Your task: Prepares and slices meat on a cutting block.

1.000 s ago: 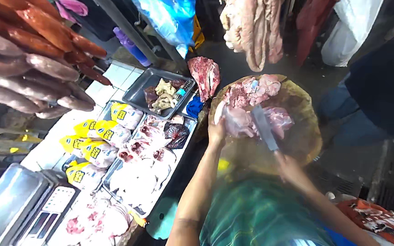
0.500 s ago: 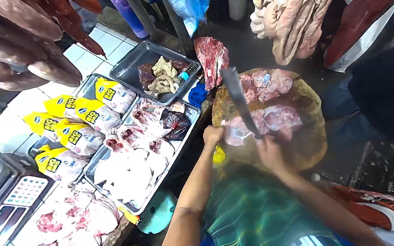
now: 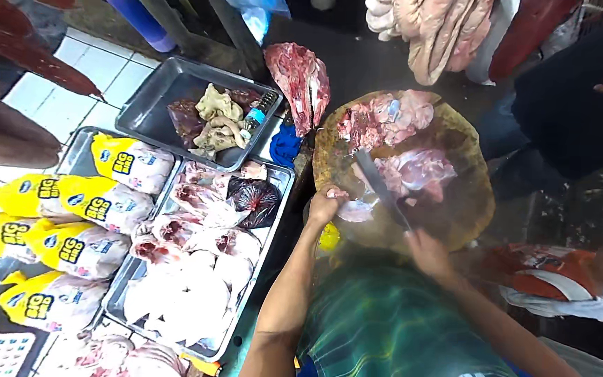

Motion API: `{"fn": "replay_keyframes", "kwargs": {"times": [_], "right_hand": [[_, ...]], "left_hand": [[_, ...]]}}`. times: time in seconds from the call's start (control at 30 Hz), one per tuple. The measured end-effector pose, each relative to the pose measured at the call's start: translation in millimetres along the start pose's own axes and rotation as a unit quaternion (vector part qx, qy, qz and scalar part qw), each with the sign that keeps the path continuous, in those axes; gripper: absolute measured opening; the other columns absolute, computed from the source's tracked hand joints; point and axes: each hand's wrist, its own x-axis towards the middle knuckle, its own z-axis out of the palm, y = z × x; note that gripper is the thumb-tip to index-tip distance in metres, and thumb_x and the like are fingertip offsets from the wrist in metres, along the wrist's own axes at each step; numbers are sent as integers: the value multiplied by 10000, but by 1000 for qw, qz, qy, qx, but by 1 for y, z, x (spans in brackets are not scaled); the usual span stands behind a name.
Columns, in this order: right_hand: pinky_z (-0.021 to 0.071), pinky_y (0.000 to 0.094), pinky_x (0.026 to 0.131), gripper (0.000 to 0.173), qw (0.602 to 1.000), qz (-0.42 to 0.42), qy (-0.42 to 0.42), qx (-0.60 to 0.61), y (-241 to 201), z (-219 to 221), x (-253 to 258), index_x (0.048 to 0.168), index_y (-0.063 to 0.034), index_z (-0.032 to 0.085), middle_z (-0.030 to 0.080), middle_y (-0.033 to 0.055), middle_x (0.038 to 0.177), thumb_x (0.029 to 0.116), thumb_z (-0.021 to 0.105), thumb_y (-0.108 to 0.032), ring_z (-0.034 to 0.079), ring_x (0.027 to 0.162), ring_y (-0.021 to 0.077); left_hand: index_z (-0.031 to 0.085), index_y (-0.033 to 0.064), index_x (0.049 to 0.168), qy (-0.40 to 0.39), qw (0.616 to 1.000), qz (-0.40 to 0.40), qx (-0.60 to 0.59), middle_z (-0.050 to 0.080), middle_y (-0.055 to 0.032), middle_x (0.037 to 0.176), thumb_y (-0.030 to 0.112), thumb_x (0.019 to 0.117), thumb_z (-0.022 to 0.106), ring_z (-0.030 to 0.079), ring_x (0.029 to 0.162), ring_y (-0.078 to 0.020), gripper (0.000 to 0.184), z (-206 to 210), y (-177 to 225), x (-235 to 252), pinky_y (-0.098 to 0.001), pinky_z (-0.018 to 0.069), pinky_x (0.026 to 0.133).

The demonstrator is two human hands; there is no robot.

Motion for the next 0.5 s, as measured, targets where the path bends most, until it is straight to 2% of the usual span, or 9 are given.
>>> {"fn": "replay_keyframes", "kwargs": {"times": [0.03, 0.1, 0.2, 0.33, 0.4, 0.47, 0.5], "right_hand": [[567, 576, 794, 660, 999, 15, -44, -27, 4, 3, -1, 1194, -59, 636, 700, 170, 896, 1058, 329, -627, 711, 878, 353], [561, 589, 855, 711, 992, 33, -103, -69, 11, 0, 0, 1224, -73, 619, 715, 178, 977, 1040, 294, -678, 713, 979, 367], [548, 590, 880, 748, 991, 21, -117, -60, 14, -23, 5, 1202, -61, 642, 711, 187, 1004, 1034, 287, -697, 701, 1008, 371], [544, 601, 855, 698, 998, 13, -61, 18, 27, -43, 33, 1123, -13, 674, 696, 214, 967, 1066, 326, -616, 693, 955, 383], [550, 583, 839, 687, 998, 12, -55, 42, 34, -48, 51, 1124, -13, 679, 698, 206, 959, 1075, 322, -599, 697, 921, 363], [571, 532, 772, 685, 996, 15, -73, 53, 41, -51, 65, 1127, -40, 669, 687, 168, 910, 1071, 308, -620, 695, 823, 312], [570, 524, 763, 689, 994, 17, -88, 61, 43, -52, 68, 1137, -46, 665, 682, 161, 906, 1068, 305, -630, 689, 805, 303]], "left_hand": [[698, 132, 1210, 10, 1000, 5, -5, 749, -79, 1070, 275, 878, 771, 711, 1008, -222, 369, -4, 6, -7, -527, 575, 905], [702, 97, 1151, 54, 996, 34, -59, 757, -64, 1043, 211, 909, 728, 719, 981, -190, 268, -11, 22, -21, -475, 595, 889], [641, 32, 1186, 120, 977, 79, -158, 737, -107, 1045, 140, 924, 694, 714, 916, -204, 288, -19, 50, -42, -428, 612, 801], [519, -34, 1271, 223, 941, 89, -238, 688, -188, 1090, 59, 882, 736, 737, 881, -284, 455, 1, 92, -52, -473, 659, 733], [460, -53, 1336, 259, 931, 76, -245, 663, -220, 1135, 56, 867, 751, 728, 934, -316, 562, 28, 93, -53, -502, 657, 779], [440, -50, 1388, 241, 950, 17, -198, 661, -226, 1157, 156, 909, 757, 709, 984, -307, 610, 62, 79, -54, -495, 627, 856], [487, -42, 1369, 211, 963, -21, -165, 672, -216, 1148, 215, 941, 735, 701, 981, -296, 558, 79, 64, -50, -488, 607, 868]]}}
